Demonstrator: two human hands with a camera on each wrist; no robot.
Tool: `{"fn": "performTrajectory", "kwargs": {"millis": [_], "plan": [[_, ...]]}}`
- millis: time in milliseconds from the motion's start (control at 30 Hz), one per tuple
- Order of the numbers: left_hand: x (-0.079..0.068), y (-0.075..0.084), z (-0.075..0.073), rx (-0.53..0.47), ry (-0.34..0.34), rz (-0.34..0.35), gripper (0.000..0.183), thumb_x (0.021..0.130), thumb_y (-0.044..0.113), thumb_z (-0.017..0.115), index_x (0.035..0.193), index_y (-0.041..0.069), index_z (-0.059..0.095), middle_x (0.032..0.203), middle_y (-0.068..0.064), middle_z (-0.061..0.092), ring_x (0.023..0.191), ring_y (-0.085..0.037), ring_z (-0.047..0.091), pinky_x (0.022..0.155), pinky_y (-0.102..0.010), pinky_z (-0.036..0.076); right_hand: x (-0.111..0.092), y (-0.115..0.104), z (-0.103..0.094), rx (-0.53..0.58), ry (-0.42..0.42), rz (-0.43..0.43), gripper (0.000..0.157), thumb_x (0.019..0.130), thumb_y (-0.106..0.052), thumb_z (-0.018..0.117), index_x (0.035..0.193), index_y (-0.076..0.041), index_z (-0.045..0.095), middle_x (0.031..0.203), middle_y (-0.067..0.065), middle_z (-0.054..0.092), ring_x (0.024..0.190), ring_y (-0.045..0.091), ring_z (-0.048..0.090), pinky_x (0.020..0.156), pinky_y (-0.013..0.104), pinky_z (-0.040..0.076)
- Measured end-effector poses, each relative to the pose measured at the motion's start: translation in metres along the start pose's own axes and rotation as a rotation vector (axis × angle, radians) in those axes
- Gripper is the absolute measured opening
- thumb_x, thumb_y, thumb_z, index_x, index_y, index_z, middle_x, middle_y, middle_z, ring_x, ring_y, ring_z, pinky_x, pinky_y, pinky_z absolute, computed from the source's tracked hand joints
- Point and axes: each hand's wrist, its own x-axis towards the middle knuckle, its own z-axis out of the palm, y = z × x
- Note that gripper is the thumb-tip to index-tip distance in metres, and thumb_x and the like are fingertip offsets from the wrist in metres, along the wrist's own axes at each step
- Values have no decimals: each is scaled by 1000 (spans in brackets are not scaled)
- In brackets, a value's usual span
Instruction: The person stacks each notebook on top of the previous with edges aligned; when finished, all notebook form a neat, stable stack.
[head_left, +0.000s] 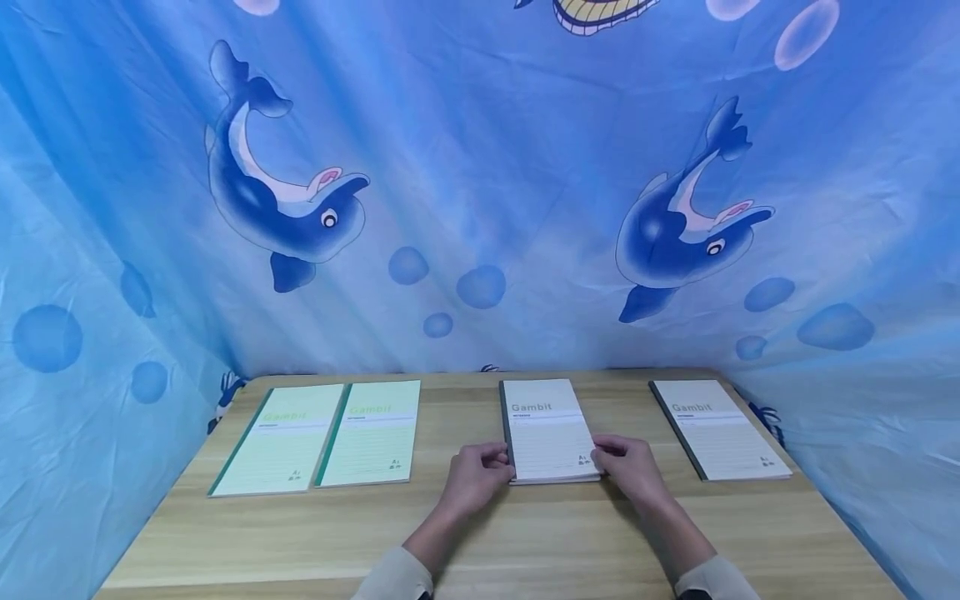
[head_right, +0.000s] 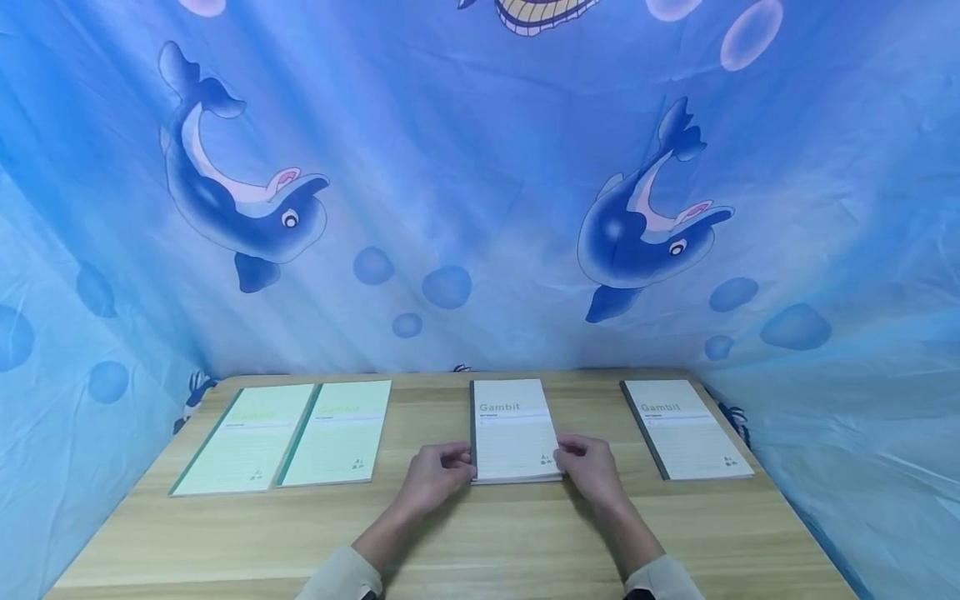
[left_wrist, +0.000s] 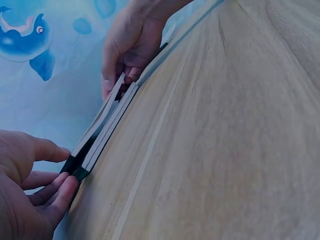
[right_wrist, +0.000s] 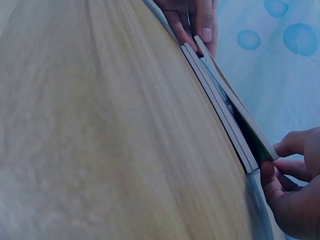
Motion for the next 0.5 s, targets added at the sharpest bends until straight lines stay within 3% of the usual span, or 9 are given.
{"fn": "performTrajectory", "kwargs": {"millis": [500], "plan": [[1, -4, 4, 25, 31, 36, 43, 82, -1, 77, 123, -11, 69, 95, -13, 74, 86, -16, 69, 73, -22, 61, -3, 2, 4, -80, 7, -56, 32, 97, -8, 64, 127, 1, 70, 130, 23, 69, 126, 37, 62, 105, 50, 54]]}}
